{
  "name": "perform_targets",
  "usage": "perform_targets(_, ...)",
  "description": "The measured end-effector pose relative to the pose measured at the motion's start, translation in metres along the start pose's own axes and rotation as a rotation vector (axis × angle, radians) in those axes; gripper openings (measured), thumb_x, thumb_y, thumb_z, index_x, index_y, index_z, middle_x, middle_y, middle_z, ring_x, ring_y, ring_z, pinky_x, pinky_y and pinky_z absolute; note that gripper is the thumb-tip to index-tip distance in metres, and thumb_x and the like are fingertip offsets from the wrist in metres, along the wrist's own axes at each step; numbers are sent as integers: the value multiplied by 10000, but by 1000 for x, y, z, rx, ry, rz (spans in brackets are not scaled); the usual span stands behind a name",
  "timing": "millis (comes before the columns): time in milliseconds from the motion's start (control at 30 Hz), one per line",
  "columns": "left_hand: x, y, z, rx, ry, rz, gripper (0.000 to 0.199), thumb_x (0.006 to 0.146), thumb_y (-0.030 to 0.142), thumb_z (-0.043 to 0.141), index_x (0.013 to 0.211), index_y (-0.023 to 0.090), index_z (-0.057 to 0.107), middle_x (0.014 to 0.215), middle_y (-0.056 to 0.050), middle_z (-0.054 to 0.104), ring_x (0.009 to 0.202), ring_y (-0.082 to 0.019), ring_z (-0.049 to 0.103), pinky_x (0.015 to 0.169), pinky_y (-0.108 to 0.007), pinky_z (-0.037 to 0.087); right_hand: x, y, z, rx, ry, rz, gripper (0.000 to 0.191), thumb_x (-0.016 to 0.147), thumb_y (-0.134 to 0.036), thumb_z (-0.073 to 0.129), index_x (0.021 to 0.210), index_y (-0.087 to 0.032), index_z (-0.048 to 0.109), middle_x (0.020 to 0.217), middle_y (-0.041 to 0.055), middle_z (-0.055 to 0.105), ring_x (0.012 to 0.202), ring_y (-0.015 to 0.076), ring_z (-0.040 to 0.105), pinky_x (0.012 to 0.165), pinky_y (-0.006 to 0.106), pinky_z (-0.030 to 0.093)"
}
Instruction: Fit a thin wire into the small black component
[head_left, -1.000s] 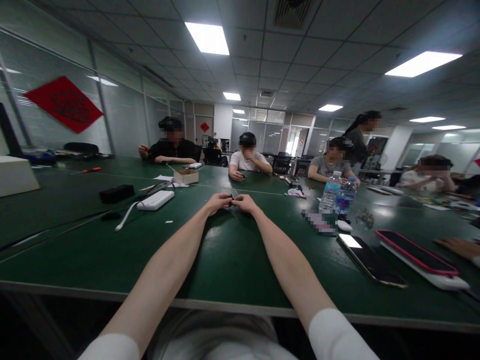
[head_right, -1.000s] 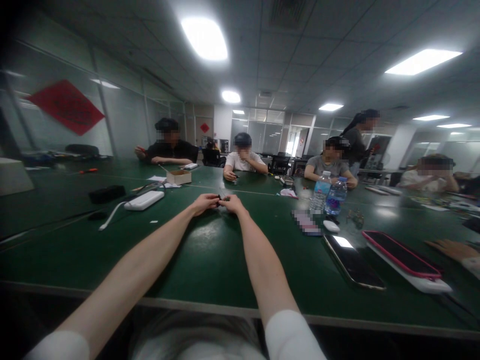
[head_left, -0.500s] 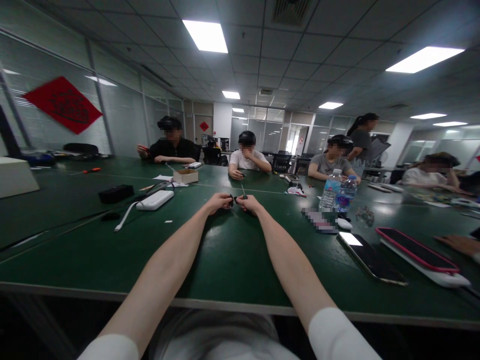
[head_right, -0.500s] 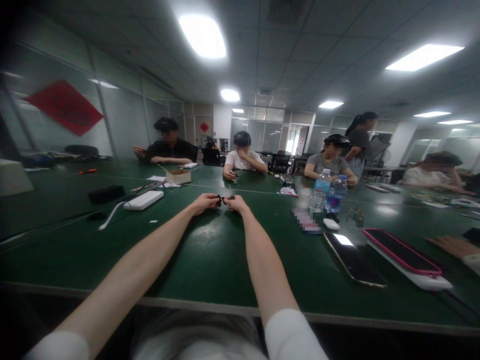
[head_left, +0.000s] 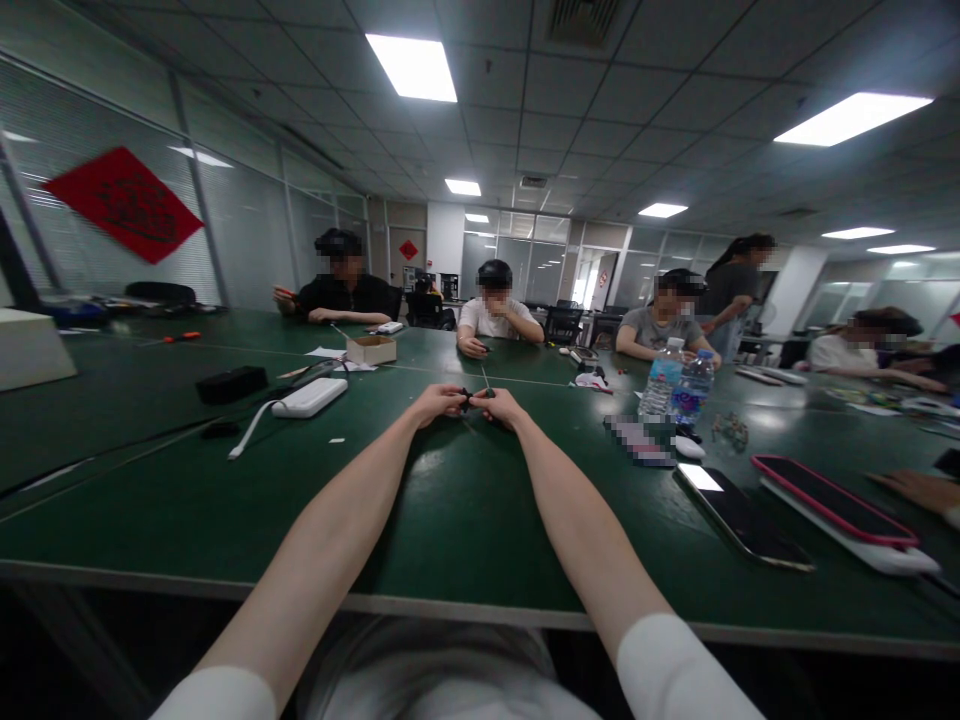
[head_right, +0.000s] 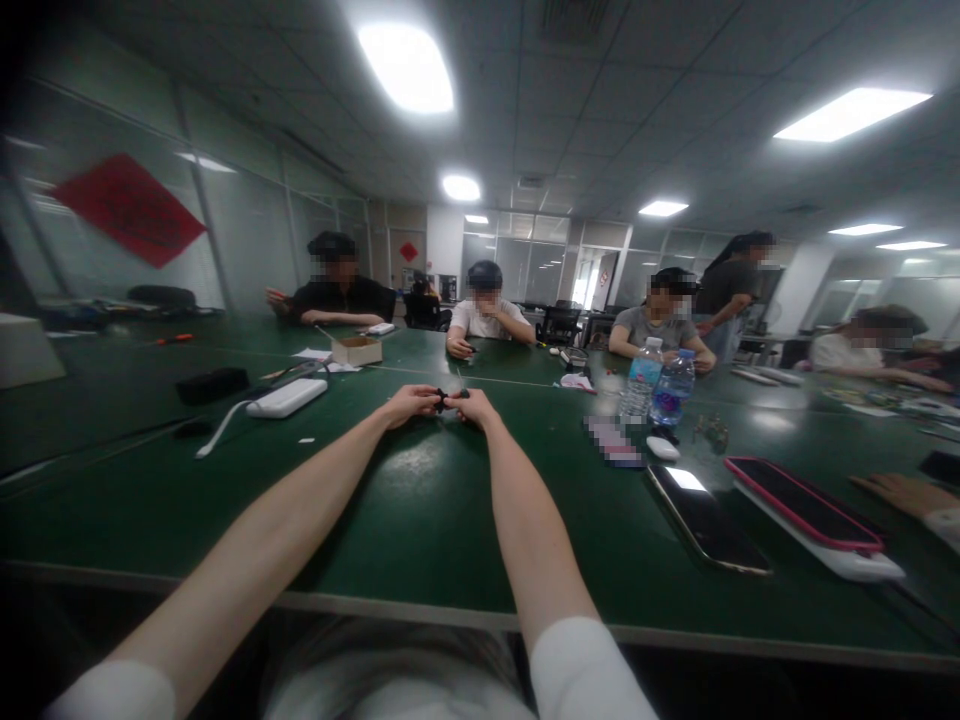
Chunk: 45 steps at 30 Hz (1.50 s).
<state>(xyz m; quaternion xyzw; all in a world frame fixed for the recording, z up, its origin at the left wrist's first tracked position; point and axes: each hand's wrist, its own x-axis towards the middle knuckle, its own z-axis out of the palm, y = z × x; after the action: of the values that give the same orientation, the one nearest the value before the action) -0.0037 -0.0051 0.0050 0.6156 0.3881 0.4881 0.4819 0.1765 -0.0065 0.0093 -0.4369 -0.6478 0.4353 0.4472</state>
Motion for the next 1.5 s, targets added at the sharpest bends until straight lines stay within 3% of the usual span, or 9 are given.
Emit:
perform_targets(633,4,-5,-3,-14,-41,12,438,621,253,753,1011,98,629,883,-113,678,736,-170,644,691,-287,522,5,6,-2,0,-26,4,274,652,-251,749,836,-98,616,637,34,627,388,39,425,331,140,352)
perform_targets(1133,4,-5,-3,6,-29,16,424,596,265,762,972,98,654,807,-95,679,639,-138,617,613,-253,508,-4,-5,2,-12,-7,2,216,652,-211,742,788,-96,620,559,8,595,364,38,413,324,143,329)
perform_targets(1367,4,-5,-3,8,-4,17,456,600,299,756,989,90,643,754,-91,668,619,-132,603,623,-270,510,-1,-1,1,-5,15,-12,278,667,-248,726,880,-119,602,531,-36,552,352,40,408,318,143,320)
perform_targets(1500,6,-7,-4,8,-8,12,447,593,310,756,965,86,651,757,-91,667,614,-129,598,632,-274,503,1,1,1,3,3,0,281,713,-251,684,937,-124,573,596,-5,603,349,36,406,323,141,320)
